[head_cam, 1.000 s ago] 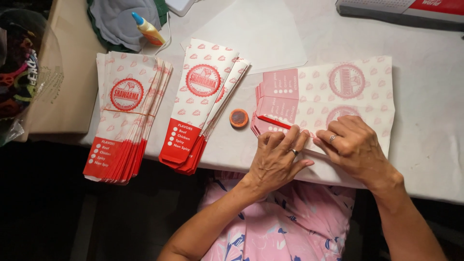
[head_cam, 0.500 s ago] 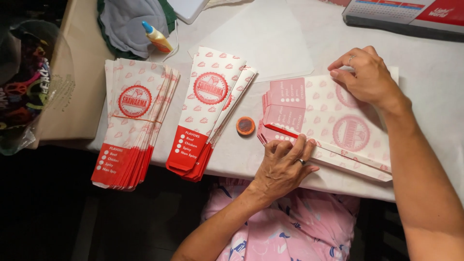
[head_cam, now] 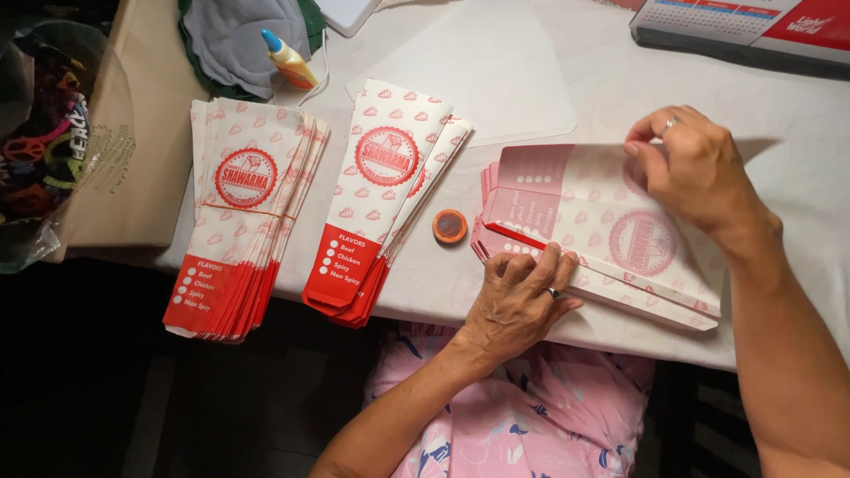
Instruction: Folding paper shawarma bags and applying red adhesive labels to them in a repetitive assembly process.
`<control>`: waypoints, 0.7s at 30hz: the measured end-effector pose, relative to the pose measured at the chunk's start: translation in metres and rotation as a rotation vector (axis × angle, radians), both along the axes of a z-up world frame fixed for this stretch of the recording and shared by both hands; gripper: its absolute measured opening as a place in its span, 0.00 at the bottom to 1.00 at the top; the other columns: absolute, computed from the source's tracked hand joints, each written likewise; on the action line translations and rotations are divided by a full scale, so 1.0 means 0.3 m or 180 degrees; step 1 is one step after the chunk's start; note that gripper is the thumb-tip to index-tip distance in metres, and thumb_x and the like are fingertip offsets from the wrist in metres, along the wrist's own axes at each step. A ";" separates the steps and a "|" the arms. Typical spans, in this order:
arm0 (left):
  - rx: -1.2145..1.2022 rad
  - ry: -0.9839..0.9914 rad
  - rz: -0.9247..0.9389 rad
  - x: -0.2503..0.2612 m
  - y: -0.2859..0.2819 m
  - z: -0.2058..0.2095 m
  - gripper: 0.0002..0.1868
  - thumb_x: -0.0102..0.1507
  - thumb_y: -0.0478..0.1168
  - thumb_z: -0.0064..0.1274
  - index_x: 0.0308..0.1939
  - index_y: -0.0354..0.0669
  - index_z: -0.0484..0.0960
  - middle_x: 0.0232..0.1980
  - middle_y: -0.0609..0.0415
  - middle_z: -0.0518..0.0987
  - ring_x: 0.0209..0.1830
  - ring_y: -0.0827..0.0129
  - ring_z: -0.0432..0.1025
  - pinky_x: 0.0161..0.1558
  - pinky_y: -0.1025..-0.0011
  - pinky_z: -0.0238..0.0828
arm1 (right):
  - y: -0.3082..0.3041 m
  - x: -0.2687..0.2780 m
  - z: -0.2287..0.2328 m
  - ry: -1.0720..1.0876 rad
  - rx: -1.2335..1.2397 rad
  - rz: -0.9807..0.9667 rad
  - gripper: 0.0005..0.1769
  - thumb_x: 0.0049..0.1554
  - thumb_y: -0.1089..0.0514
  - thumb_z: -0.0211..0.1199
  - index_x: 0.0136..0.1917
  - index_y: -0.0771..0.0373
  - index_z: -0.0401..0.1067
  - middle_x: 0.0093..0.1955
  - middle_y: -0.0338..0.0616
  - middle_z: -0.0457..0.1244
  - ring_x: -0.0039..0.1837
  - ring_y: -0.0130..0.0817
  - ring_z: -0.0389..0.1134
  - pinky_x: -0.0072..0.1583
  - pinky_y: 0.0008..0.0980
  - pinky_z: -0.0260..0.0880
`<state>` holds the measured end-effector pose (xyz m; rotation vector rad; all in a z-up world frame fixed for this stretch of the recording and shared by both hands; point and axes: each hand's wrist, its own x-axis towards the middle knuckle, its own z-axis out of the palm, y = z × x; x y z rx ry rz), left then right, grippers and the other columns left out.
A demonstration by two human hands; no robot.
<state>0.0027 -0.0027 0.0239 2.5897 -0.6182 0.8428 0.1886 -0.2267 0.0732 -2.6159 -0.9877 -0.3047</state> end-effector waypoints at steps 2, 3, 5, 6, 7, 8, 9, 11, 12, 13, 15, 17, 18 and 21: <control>-0.0029 0.0001 -0.0019 0.001 0.000 -0.001 0.26 0.75 0.57 0.35 0.62 0.42 0.77 0.64 0.51 0.74 0.46 0.59 0.66 0.54 0.62 0.60 | 0.027 -0.106 0.042 -0.0343 -0.0117 -0.0012 0.04 0.63 0.70 0.67 0.49 0.67 0.73 0.47 0.50 0.68 0.50 0.48 0.67 0.52 0.45 0.67; -0.0054 0.0000 -0.0038 0.000 0.001 -0.002 0.26 0.75 0.56 0.35 0.62 0.42 0.77 0.64 0.50 0.74 0.46 0.59 0.67 0.54 0.62 0.60 | 0.041 -0.159 0.063 -0.0689 -0.0228 -0.0024 0.06 0.63 0.71 0.70 0.49 0.67 0.73 0.45 0.50 0.67 0.48 0.47 0.67 0.48 0.44 0.67; -0.0042 0.0003 -0.0035 0.001 0.002 -0.002 0.25 0.75 0.56 0.38 0.63 0.41 0.77 0.64 0.50 0.74 0.46 0.59 0.66 0.53 0.62 0.60 | 0.071 -0.269 0.072 -0.0981 -0.0310 -0.0026 0.05 0.65 0.72 0.66 0.50 0.67 0.71 0.45 0.50 0.67 0.45 0.46 0.67 0.47 0.43 0.68; -0.0027 0.0003 -0.0042 0.000 0.002 -0.002 0.25 0.74 0.56 0.40 0.63 0.41 0.76 0.64 0.50 0.74 0.46 0.59 0.66 0.53 0.63 0.60 | 0.085 -0.325 0.076 -0.1278 -0.0389 -0.0040 0.05 0.67 0.72 0.62 0.51 0.67 0.70 0.44 0.51 0.66 0.42 0.44 0.67 0.46 0.41 0.68; -0.0029 0.0009 -0.0032 0.000 0.003 -0.001 0.25 0.74 0.56 0.40 0.63 0.41 0.76 0.64 0.50 0.74 0.46 0.59 0.66 0.53 0.63 0.60 | 0.095 -0.365 0.055 -0.1272 -0.0389 -0.0029 0.05 0.67 0.72 0.62 0.51 0.67 0.70 0.44 0.51 0.66 0.42 0.44 0.67 0.46 0.41 0.68; -0.0060 -0.0033 -0.0046 0.000 0.003 -0.002 0.25 0.74 0.56 0.39 0.62 0.41 0.78 0.62 0.50 0.74 0.47 0.59 0.67 0.54 0.62 0.61 | 0.104 -0.406 0.034 -0.1385 -0.0380 -0.0072 0.00 0.67 0.68 0.63 0.52 0.69 0.73 0.50 0.55 0.70 0.51 0.49 0.72 0.53 0.44 0.74; -0.0091 -0.0075 -0.0061 0.000 0.002 -0.002 0.25 0.75 0.56 0.39 0.61 0.41 0.79 0.61 0.49 0.75 0.47 0.59 0.68 0.55 0.62 0.61 | 0.111 -0.448 0.014 -0.1498 -0.0371 -0.0115 0.06 0.67 0.64 0.63 0.53 0.71 0.76 0.56 0.59 0.73 0.60 0.54 0.77 0.60 0.48 0.81; -0.0101 -0.0102 -0.0057 0.000 0.001 -0.005 0.24 0.74 0.56 0.40 0.59 0.41 0.79 0.60 0.49 0.75 0.47 0.59 0.68 0.54 0.62 0.62 | 0.118 -0.476 -0.037 -0.1511 -0.0224 -0.0106 0.03 0.65 0.66 0.66 0.49 0.70 0.76 0.57 0.59 0.74 0.61 0.55 0.77 0.58 0.48 0.80; -0.0108 -0.0133 -0.0059 0.000 -0.002 -0.006 0.24 0.74 0.56 0.42 0.57 0.40 0.79 0.60 0.49 0.75 0.46 0.60 0.68 0.54 0.63 0.62 | 0.118 -0.492 -0.062 -0.1529 -0.0076 -0.0102 0.03 0.63 0.68 0.68 0.46 0.69 0.77 0.57 0.58 0.74 0.63 0.56 0.76 0.56 0.48 0.80; -0.0109 -0.0129 -0.0080 0.001 -0.018 -0.038 0.24 0.74 0.56 0.42 0.57 0.40 0.79 0.60 0.49 0.75 0.46 0.60 0.68 0.54 0.63 0.62 | 0.120 -0.497 -0.070 -0.1524 -0.0082 -0.0123 0.03 0.63 0.68 0.68 0.46 0.69 0.77 0.57 0.58 0.74 0.63 0.56 0.76 0.56 0.48 0.80; -0.0617 -0.0421 -0.0125 0.010 -0.042 -0.101 0.21 0.71 0.49 0.48 0.59 0.39 0.80 0.55 0.44 0.78 0.49 0.59 0.70 0.59 0.57 0.64 | 0.134 -0.497 -0.086 -0.1715 0.0380 0.0036 0.09 0.65 0.63 0.64 0.43 0.67 0.74 0.57 0.57 0.73 0.62 0.59 0.75 0.57 0.44 0.74; -0.0664 -0.0434 -0.0122 0.005 -0.037 -0.096 0.21 0.71 0.48 0.47 0.60 0.38 0.80 0.56 0.44 0.79 0.49 0.58 0.71 0.58 0.57 0.65 | 0.135 -0.498 -0.095 -0.1716 0.0398 0.0025 0.09 0.65 0.63 0.65 0.43 0.67 0.75 0.57 0.56 0.73 0.62 0.58 0.75 0.56 0.44 0.74; -0.0720 -0.0448 -0.0112 0.004 -0.036 -0.094 0.21 0.72 0.48 0.47 0.61 0.37 0.80 0.57 0.44 0.79 0.49 0.58 0.72 0.57 0.57 0.67 | 0.134 -0.497 -0.099 -0.1717 0.0408 0.0023 0.08 0.65 0.63 0.65 0.43 0.67 0.75 0.58 0.55 0.73 0.62 0.58 0.75 0.56 0.44 0.74; -0.0917 -0.0516 -0.0154 0.004 -0.021 -0.053 0.13 0.70 0.40 0.51 0.54 0.36 0.83 0.52 0.45 0.82 0.45 0.57 0.74 0.53 0.59 0.71 | 0.135 -0.499 -0.102 -0.1578 0.0514 -0.0012 0.09 0.65 0.63 0.66 0.42 0.68 0.76 0.57 0.55 0.73 0.62 0.57 0.75 0.57 0.44 0.74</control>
